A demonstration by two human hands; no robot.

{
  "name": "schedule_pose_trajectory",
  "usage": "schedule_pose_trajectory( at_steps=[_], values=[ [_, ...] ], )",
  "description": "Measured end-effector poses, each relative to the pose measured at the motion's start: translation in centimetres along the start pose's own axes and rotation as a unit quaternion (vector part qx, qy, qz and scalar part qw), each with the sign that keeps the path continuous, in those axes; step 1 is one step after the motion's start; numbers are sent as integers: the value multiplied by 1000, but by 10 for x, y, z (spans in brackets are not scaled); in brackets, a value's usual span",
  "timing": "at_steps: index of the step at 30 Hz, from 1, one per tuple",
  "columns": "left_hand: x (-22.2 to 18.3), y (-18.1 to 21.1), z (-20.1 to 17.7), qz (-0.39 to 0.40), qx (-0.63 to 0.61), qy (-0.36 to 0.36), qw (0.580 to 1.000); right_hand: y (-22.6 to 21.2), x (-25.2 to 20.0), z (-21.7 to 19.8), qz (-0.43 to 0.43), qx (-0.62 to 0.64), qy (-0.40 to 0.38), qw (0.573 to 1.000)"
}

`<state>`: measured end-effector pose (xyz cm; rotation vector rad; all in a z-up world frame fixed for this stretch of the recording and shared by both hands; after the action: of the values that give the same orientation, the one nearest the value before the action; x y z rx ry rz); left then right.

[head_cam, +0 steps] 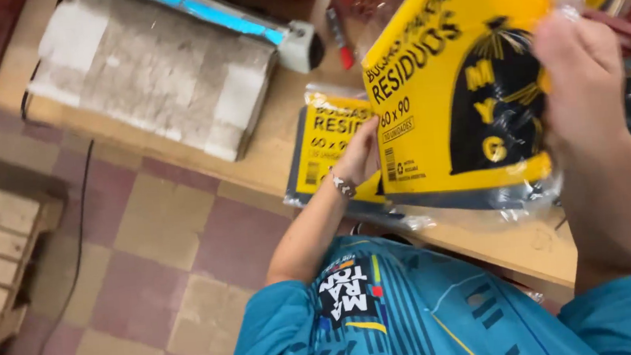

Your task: Packing bundles of plastic bags into larger bags and organizing them in crates

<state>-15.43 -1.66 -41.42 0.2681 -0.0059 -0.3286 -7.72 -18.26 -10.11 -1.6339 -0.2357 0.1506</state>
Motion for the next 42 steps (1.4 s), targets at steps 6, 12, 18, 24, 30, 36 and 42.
schedule_pose_trajectory(
  at_steps=[6,12,18,24,30,36,42],
  values=[
    [-94,65,20,-20,235,222,946,63,-43,5,136,-37,100,985],
    [-113,99,20,-32,527,355,772,257,-66,-51,148,-139,46,978],
    [-108,75,-30,-12,682,401,611,345,-99,-43,171,-70,86,979],
    [-112,64,-35,70,813,399,419,370,-97,-58,163,-137,38,976],
    [-103,75,-12,101,856,377,339,285,-68,-71,61,-425,48,902],
    [12,108,108,273,898,168,303,151,47,-111,-271,-413,98,864],
    [184,108,194,362,908,72,199,180,216,-197,-210,-547,9,810]
  ],
)
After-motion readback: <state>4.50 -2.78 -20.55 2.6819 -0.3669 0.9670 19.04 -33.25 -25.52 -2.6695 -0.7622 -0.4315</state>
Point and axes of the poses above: each hand's wrist, its own x-axis towards the middle knuckle, its own z-axis out of the palm, y = z × x, the point moved 1 cm from there along x, towards the middle knuckle, and after that the axes turned 5 degrees about x, right-handed, at the moved point
